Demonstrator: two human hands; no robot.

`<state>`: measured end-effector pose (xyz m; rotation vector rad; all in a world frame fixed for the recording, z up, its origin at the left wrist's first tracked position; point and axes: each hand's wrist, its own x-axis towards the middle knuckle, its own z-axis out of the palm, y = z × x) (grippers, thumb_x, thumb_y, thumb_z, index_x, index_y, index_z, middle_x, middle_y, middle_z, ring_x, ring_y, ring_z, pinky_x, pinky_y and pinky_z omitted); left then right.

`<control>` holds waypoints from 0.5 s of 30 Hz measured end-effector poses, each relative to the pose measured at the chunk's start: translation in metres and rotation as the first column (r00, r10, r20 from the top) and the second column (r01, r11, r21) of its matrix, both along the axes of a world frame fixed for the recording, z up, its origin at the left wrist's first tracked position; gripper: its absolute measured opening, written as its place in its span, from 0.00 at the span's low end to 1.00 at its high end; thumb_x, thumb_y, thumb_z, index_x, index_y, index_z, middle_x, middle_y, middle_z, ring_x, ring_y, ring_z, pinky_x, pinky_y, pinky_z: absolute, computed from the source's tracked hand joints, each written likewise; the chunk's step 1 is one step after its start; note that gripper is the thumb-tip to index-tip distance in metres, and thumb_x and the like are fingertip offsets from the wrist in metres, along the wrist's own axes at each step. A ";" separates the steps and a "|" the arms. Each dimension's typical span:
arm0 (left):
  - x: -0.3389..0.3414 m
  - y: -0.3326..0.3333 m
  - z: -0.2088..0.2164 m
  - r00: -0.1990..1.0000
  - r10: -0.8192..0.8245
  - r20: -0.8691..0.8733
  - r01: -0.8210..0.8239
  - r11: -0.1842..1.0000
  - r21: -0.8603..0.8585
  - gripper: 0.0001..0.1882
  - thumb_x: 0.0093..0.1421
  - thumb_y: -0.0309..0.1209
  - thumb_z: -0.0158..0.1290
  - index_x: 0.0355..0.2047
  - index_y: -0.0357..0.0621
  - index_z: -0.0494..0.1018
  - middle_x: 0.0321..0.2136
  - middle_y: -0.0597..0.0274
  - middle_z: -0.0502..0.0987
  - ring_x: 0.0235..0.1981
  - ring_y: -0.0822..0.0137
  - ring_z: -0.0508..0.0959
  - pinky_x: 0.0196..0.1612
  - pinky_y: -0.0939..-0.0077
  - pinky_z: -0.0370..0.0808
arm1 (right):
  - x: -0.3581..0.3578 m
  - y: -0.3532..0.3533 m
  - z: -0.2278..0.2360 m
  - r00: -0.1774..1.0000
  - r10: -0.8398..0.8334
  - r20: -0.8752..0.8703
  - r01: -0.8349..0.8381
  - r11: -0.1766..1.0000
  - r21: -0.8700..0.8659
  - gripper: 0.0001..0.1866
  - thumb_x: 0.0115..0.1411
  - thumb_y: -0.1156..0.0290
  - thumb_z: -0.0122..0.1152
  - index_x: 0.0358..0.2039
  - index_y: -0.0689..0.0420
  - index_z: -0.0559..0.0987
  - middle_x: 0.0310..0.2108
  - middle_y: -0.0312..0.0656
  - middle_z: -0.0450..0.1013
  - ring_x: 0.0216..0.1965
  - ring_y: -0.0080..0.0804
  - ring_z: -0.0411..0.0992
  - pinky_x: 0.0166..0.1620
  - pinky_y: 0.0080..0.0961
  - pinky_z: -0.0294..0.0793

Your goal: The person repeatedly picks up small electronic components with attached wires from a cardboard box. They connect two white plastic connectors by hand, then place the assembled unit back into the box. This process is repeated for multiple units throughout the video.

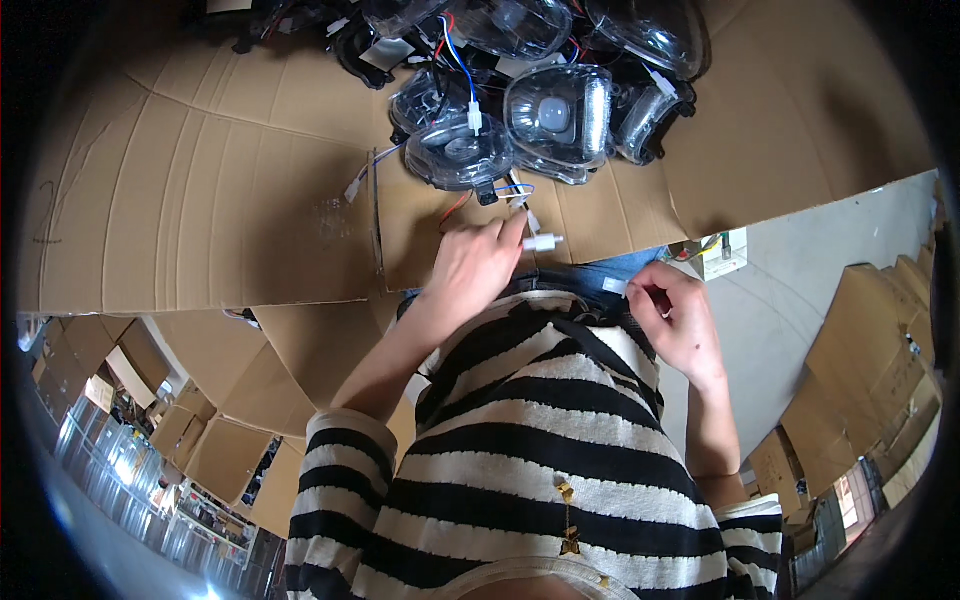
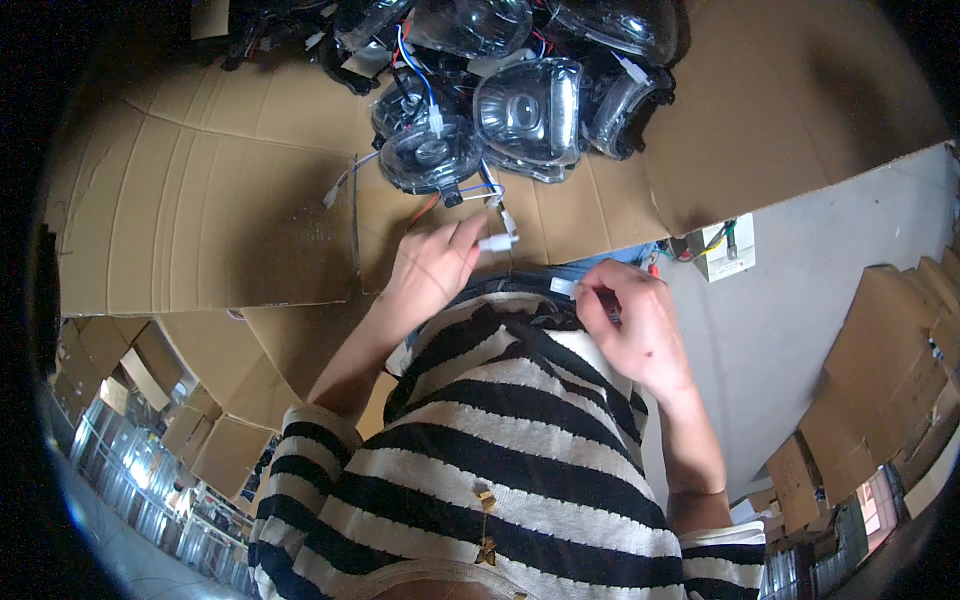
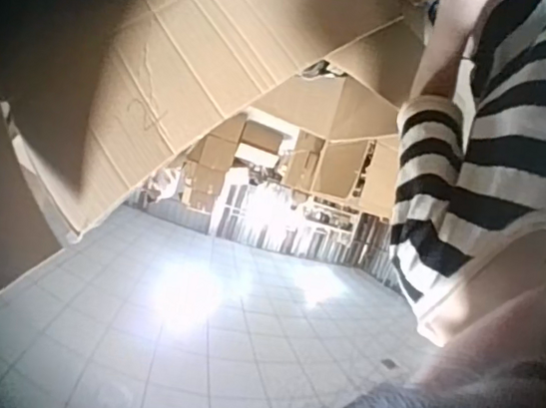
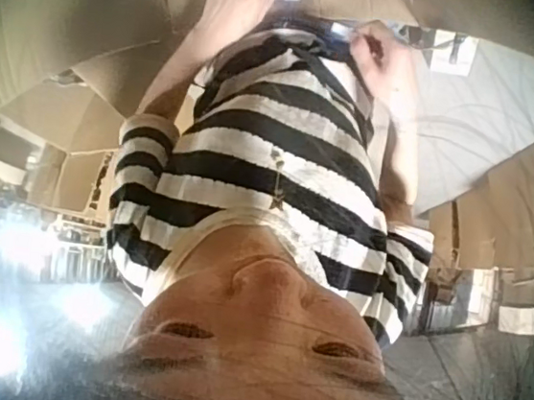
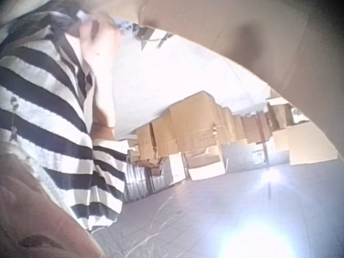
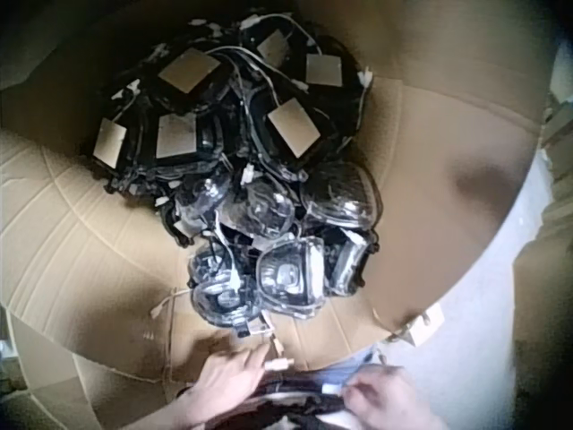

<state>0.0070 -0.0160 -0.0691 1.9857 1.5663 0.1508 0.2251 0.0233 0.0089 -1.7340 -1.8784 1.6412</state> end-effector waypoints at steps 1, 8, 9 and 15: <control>0.002 0.006 -0.015 0.994 -0.075 -0.082 0.081 0.994 0.079 0.19 0.47 0.28 0.48 0.41 0.35 0.64 0.18 0.57 0.71 0.16 0.65 0.73 0.17 0.73 0.69 | 0.002 0.002 0.002 0.999 -0.002 0.034 0.003 0.999 -0.037 0.03 0.46 0.76 0.52 0.21 0.63 0.71 0.19 0.45 0.69 0.19 0.37 0.68 0.24 0.26 0.66; 0.029 0.039 -0.077 0.857 -0.362 -0.366 0.303 0.930 -0.209 0.08 0.47 0.28 0.45 0.27 0.41 0.72 0.16 0.61 0.74 0.21 0.63 0.76 0.20 0.69 0.71 | -0.006 -0.001 0.004 0.998 0.038 -0.059 -0.037 0.999 0.014 0.03 0.45 0.76 0.52 0.21 0.63 0.71 0.19 0.46 0.68 0.22 0.40 0.68 0.27 0.28 0.66; 0.027 0.041 -0.078 0.866 -0.382 -0.323 0.316 0.918 -0.241 0.07 0.47 0.28 0.45 0.24 0.41 0.73 0.16 0.61 0.74 0.21 0.63 0.76 0.20 0.69 0.71 | -0.005 -0.002 0.003 0.996 0.045 -0.072 -0.043 0.999 0.026 0.03 0.45 0.76 0.52 0.21 0.62 0.71 0.19 0.46 0.68 0.22 0.41 0.68 0.27 0.29 0.66; -0.013 0.036 -0.033 0.984 -0.096 0.149 0.092 0.995 0.034 0.05 0.45 0.29 0.51 0.23 0.42 0.72 0.25 0.63 0.73 0.25 0.62 0.75 0.25 0.70 0.71 | 0.000 -0.003 0.000 0.990 0.063 -0.126 -0.057 0.997 0.054 0.03 0.46 0.77 0.52 0.21 0.62 0.71 0.20 0.46 0.68 0.23 0.42 0.68 0.27 0.29 0.66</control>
